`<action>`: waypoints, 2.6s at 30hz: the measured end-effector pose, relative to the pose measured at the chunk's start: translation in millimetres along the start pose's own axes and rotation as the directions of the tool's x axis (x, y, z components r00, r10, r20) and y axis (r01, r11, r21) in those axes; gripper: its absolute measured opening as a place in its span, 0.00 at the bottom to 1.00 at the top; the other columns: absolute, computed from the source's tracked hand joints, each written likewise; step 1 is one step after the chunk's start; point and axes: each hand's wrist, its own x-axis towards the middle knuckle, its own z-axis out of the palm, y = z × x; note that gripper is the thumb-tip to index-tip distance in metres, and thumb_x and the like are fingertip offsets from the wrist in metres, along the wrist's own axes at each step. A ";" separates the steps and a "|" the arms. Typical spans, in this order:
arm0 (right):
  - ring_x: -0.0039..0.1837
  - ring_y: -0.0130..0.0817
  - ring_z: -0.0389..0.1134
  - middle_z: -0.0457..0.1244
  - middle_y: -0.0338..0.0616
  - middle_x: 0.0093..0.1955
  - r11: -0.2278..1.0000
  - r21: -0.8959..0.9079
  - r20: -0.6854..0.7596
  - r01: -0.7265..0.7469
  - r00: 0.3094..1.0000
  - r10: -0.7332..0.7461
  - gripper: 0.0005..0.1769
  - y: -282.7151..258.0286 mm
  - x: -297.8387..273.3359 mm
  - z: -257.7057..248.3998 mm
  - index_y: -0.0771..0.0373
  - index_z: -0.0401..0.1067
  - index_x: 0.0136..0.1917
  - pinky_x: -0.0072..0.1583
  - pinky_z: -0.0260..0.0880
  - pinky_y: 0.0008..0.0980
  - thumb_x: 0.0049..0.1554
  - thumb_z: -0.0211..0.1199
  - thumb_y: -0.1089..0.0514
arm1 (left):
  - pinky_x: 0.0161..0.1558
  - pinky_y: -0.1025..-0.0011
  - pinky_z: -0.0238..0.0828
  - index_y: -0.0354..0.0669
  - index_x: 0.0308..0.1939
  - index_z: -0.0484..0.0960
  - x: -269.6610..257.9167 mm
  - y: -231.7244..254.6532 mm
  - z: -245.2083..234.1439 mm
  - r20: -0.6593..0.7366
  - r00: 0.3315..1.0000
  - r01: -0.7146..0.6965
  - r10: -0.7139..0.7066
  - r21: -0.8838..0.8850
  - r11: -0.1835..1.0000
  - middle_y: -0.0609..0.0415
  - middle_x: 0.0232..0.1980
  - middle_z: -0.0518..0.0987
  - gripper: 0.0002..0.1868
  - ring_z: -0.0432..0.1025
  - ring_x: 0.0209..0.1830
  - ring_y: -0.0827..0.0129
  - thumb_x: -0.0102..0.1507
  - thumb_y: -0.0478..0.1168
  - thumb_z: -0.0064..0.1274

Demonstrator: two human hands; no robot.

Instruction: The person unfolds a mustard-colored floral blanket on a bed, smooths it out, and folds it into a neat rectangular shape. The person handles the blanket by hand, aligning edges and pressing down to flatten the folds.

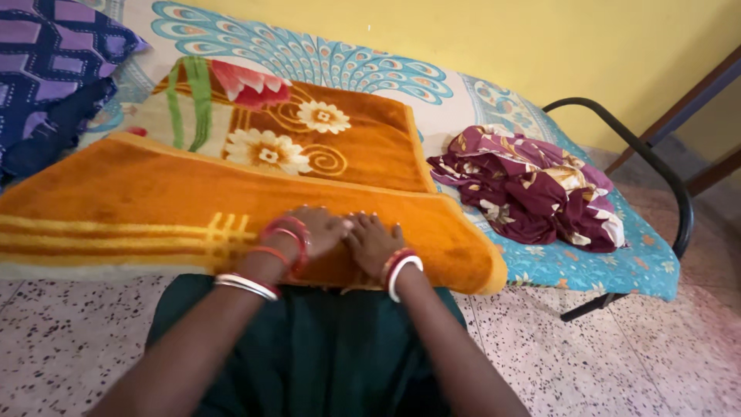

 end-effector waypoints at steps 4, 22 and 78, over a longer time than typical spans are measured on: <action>0.82 0.47 0.45 0.46 0.47 0.84 0.993 0.088 -0.045 -0.079 0.995 0.084 0.34 27.9 -20.5 -4.5 0.57 0.51 0.80 0.77 0.47 0.52 0.67 0.36 0.40 | 0.77 0.55 0.42 0.54 0.74 0.64 -8.9 -3.2 9.3 -0.099 0.995 0.006 0.001 0.064 0.998 0.52 0.80 0.57 0.37 0.51 0.80 0.55 0.68 0.67 0.29; 0.85 0.44 0.35 0.39 0.46 0.85 0.994 0.039 0.059 -0.105 0.993 0.102 0.64 -34.0 -67.3 -73.2 0.49 0.40 0.83 0.74 0.28 0.75 0.46 0.69 0.27 | 0.73 0.55 0.49 0.48 0.76 0.60 -43.5 36.0 4.1 -0.170 0.953 -0.201 0.250 0.264 0.944 0.48 0.78 0.60 0.51 0.54 0.77 0.54 0.54 0.62 0.62; 0.87 0.44 0.29 0.30 0.36 0.88 0.976 0.132 0.312 0.170 0.928 -0.204 0.36 7.9 89.6 14.6 0.41 0.36 0.84 0.78 0.40 0.65 0.66 0.33 0.35 | 0.80 0.56 0.35 0.53 0.82 0.50 33.6 -147.5 3.1 0.062 0.980 0.190 -0.191 0.024 0.982 0.53 0.85 0.44 0.47 0.40 0.85 0.56 0.67 0.72 0.37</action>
